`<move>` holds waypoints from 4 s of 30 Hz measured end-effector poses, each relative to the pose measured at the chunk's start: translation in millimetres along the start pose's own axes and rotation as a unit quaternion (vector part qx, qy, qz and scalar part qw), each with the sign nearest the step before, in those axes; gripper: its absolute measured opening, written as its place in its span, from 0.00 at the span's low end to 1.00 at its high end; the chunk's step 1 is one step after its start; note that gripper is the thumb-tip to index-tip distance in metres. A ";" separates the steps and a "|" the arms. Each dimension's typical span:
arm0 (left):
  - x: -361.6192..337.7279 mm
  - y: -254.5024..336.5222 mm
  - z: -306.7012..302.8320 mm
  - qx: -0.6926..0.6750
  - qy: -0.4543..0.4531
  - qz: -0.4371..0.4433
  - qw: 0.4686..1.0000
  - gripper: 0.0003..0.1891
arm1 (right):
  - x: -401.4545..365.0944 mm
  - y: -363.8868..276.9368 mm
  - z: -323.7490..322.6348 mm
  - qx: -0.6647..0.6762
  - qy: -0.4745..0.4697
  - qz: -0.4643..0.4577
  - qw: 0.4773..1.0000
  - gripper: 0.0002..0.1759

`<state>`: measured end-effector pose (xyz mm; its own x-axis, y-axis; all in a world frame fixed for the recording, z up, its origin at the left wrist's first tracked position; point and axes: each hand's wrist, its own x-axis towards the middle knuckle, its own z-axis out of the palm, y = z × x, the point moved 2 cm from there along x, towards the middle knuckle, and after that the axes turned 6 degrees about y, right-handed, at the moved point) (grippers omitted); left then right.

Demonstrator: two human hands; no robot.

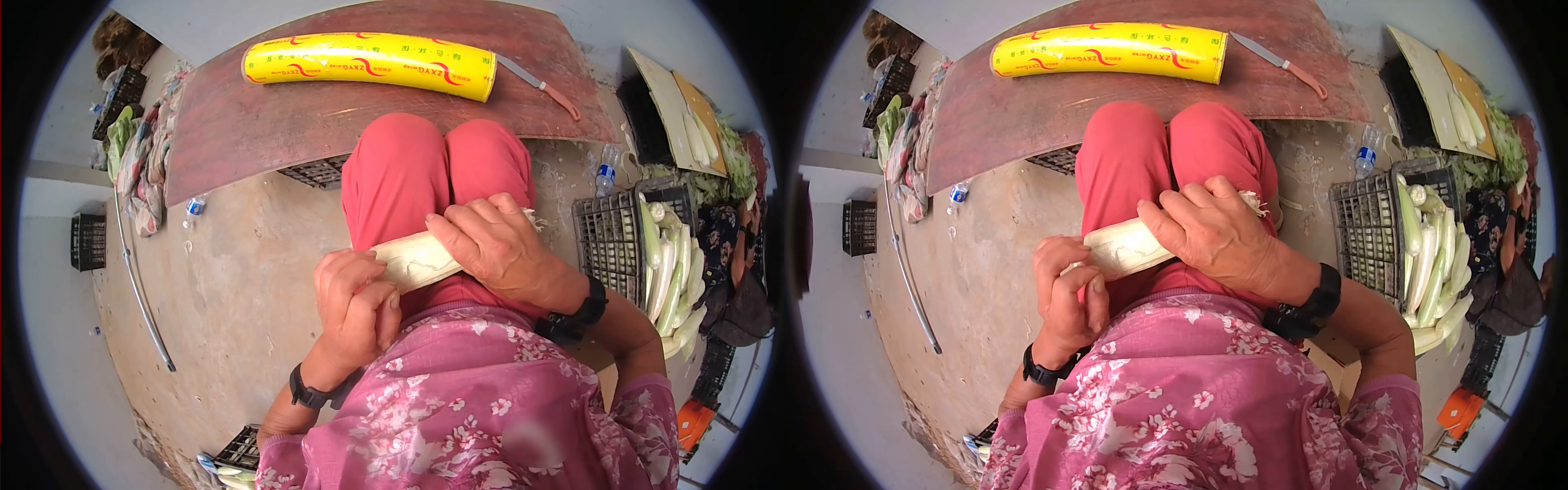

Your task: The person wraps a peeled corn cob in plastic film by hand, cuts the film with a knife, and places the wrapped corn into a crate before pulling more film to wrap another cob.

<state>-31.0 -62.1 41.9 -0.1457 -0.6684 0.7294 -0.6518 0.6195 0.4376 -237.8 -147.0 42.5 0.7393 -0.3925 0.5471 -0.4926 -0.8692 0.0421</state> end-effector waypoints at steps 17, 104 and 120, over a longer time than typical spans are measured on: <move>10.7 8.5 8.1 0.021 -0.037 -0.025 0.999 0.14 | -2.3 1.5 1.0 -0.002 -0.008 -0.003 1.000 0.18; -31.3 6.7 -26.3 -0.397 -0.172 -0.508 0.745 0.14 | 17.8 7.8 -14.7 0.161 -0.169 0.074 0.970 0.38; -10.8 15.4 -47.9 -0.254 -0.203 -0.352 0.877 0.12 | 15.1 5.1 -14.5 0.150 -0.161 0.085 0.972 0.39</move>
<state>-3.8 -25.6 66.0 -0.1598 -0.9870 -0.0187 -0.2846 0.0280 0.9582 -235.8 -153.0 63.1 0.7886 -0.5691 0.2328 -0.4994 -0.8137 -0.2973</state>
